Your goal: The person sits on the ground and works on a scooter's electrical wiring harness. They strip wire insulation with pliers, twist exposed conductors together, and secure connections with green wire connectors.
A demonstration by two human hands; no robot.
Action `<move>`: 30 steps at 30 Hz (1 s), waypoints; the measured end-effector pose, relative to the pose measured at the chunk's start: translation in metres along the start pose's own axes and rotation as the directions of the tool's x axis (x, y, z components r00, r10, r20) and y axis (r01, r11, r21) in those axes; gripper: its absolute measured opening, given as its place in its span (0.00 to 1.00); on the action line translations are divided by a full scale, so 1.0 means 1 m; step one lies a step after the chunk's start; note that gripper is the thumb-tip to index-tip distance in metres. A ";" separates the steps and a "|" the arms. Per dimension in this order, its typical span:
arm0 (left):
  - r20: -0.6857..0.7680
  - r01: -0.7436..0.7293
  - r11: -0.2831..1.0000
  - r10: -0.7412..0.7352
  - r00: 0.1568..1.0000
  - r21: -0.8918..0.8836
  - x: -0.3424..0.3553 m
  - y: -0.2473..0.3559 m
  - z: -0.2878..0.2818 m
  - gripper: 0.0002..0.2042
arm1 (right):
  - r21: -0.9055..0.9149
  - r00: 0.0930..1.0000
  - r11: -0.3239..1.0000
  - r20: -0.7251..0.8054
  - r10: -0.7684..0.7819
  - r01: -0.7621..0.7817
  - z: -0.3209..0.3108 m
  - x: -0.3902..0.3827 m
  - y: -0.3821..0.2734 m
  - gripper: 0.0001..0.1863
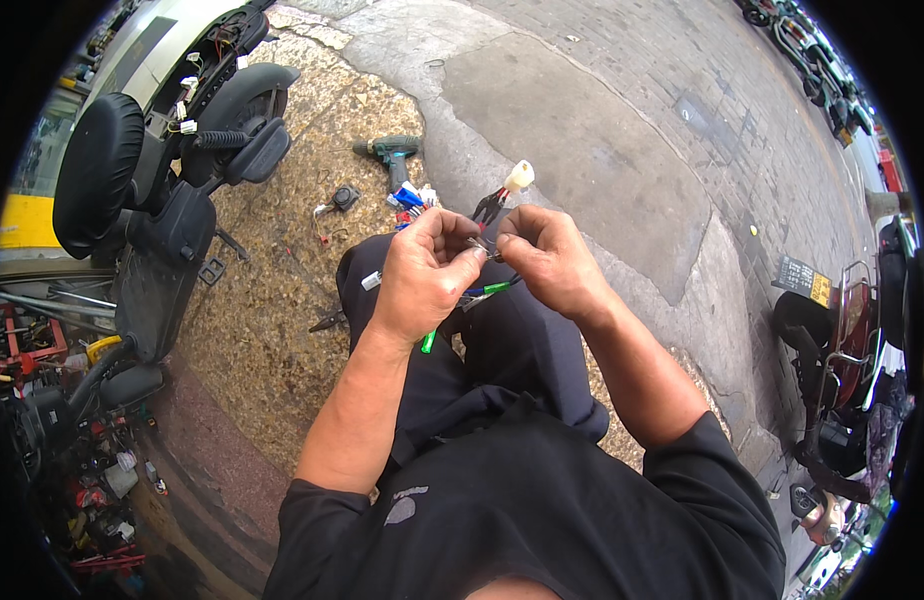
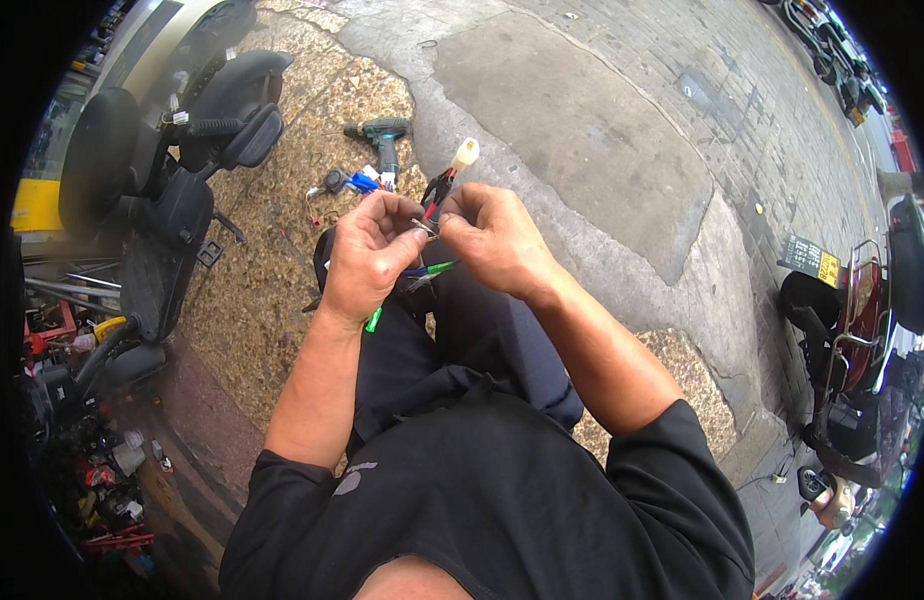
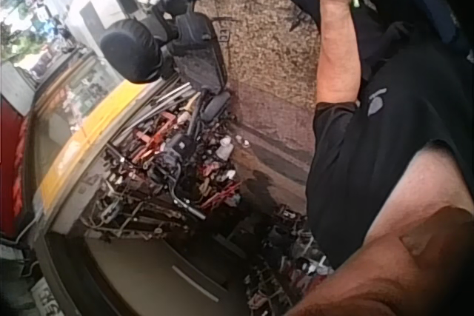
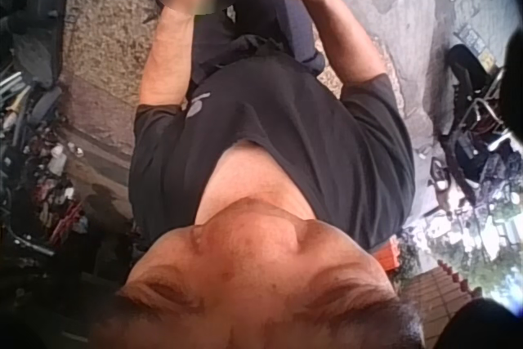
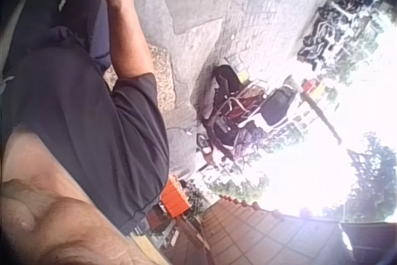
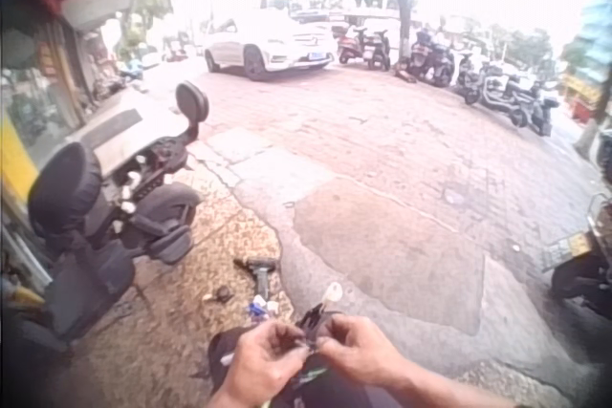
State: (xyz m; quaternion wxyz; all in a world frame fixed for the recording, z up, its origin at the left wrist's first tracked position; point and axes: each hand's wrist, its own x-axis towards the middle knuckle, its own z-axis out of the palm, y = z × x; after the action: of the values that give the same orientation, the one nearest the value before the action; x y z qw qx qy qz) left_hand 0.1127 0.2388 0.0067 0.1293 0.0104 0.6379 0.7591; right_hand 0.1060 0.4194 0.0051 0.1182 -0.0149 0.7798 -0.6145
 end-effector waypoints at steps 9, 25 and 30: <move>0.004 -0.011 0.999 0.011 1.000 0.050 0.000 -0.002 0.005 0.09 | 0.022 0.999 1.000 0.050 -0.006 0.005 0.002 0.002 0.000 0.10; -0.020 -0.021 0.995 0.023 1.000 0.094 -0.004 -0.003 0.007 0.09 | 0.000 0.955 0.999 0.295 0.040 -0.042 -0.016 0.013 -0.007 0.11; -0.027 -0.017 0.997 0.019 0.999 0.070 -0.004 -0.006 0.006 0.10 | 0.117 0.949 0.979 0.288 0.126 -0.165 -0.014 0.013 -0.005 0.10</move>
State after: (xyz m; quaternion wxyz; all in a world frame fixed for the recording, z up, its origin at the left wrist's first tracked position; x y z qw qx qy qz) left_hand 0.1187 0.2446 0.0028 0.1132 0.0099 0.6657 0.7375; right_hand 0.0898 0.4290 0.0106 0.2726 -0.0354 0.7094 -0.6490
